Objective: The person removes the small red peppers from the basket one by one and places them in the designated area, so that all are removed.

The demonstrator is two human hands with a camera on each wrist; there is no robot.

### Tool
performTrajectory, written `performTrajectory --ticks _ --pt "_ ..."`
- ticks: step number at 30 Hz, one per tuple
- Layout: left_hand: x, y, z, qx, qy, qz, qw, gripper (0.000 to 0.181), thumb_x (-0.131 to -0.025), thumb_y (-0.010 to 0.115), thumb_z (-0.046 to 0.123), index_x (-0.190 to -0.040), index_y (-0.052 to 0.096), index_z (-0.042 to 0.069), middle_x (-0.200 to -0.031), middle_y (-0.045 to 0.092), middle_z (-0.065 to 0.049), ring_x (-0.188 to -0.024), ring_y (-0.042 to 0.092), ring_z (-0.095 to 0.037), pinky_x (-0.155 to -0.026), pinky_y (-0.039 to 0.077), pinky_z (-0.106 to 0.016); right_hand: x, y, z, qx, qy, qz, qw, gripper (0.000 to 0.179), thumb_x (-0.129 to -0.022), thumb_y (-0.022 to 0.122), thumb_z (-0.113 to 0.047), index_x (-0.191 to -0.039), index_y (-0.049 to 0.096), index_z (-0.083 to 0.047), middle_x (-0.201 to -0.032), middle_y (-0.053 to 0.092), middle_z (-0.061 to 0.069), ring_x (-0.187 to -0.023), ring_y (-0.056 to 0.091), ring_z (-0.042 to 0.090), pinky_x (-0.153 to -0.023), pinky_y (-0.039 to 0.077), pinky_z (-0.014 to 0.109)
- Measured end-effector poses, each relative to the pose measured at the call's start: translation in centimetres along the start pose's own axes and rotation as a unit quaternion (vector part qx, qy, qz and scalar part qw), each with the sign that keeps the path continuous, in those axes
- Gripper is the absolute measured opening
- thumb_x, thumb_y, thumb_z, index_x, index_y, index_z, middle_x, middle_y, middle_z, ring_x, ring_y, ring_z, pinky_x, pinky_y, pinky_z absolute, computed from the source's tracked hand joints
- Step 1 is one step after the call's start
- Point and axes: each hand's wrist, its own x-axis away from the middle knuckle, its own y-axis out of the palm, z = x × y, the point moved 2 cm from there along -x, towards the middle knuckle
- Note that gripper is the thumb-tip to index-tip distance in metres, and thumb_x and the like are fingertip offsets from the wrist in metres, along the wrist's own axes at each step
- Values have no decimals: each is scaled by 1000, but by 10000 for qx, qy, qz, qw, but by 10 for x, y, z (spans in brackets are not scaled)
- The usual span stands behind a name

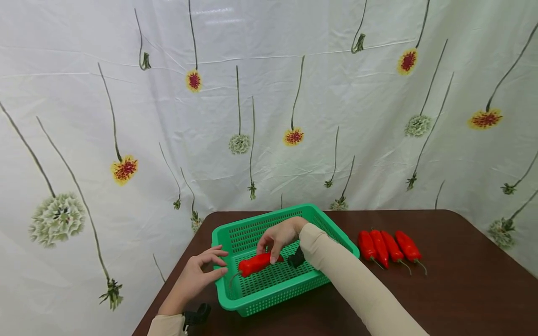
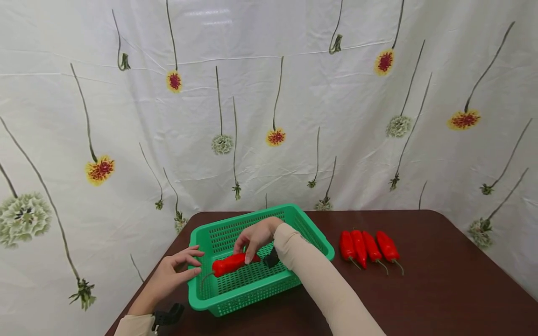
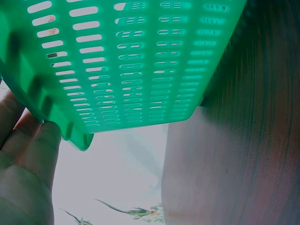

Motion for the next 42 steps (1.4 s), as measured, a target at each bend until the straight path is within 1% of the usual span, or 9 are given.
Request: performTrajectory --ticks 6,13,15,19,22,24,31,34,42 --pt "-1 1 -1 71 -32 -19 10000 13 -88 76 14 -94 74 3 -127 68 -12 -139 47 -13 -99 43 -15 3 2 -4 281 -127 70 9995 26 -92 66 -2 -118 62 0 -105 65 -4 -92 61 13 -90 51 42" --pt "-1 1 0 118 -89 -49 9999 8 -89 76 15 -92 75 8 -128 68 -12 -141 43 -36 -97 44 -15 6 5 -10 287 -322 251 9988 26 -92 67 -2 -118 63 1 -105 66 -3 -91 63 14 -102 43 62" --pt "-2 2 0 158 -86 -51 9998 6 -89 75 14 -92 74 8 -128 68 -12 -142 41 -40 -97 45 -15 8 5 -11 271 -323 346 9985 27 -92 67 -2 -118 63 0 -106 66 -3 -92 63 14 -102 45 59" --pt "-2 2 1 215 -116 -37 9997 6 -88 76 14 -91 74 9 -128 67 -14 -142 41 -40 -96 46 -15 12 6 -13 241 -292 533 9979 28 -91 68 -4 -119 64 -1 -106 66 -2 -93 63 14 -93 53 41" --pt "-2 1 0 202 -152 -20 9997 8 -88 76 13 -91 74 6 -128 68 -14 -142 44 -32 -95 47 -15 15 6 -14 175 -286 657 9973 29 -92 67 -4 -120 63 -1 -107 66 -2 -94 62 14 -86 53 31" --pt "-2 1 0 149 -172 -4 9997 8 -88 76 12 -92 74 6 -127 68 -14 -140 46 -18 -95 46 -14 17 6 -14 123 -271 772 9966 29 -92 67 -4 -121 64 -1 -107 66 -1 -94 61 14 -86 52 31" --pt "-2 0 1 127 -247 11 9996 11 -88 76 14 -92 73 4 -128 68 -12 -138 46 -10 -96 45 -15 26 5 -11 34 -340 1143 9929 26 -93 68 -7 -119 66 -3 -104 69 -1 -93 62 14 -85 52 29" --pt "-1 0 1 102 -227 37 9997 10 -88 76 15 -91 74 5 -127 68 -12 -131 43 7 -96 45 -16 30 5 -9 62 -368 1351 9901 26 -93 69 -9 -118 67 -3 -104 70 -1 -93 62 14 -86 53 29" --pt "-1 0 1 27 -130 22 9999 13 -88 76 16 -94 75 4 -128 69 -11 -125 40 17 -99 44 -17 41 7 -6 -199 -558 1945 9791 27 -94 68 -10 -119 67 0 -110 71 5 -96 63 15 -91 53 34"
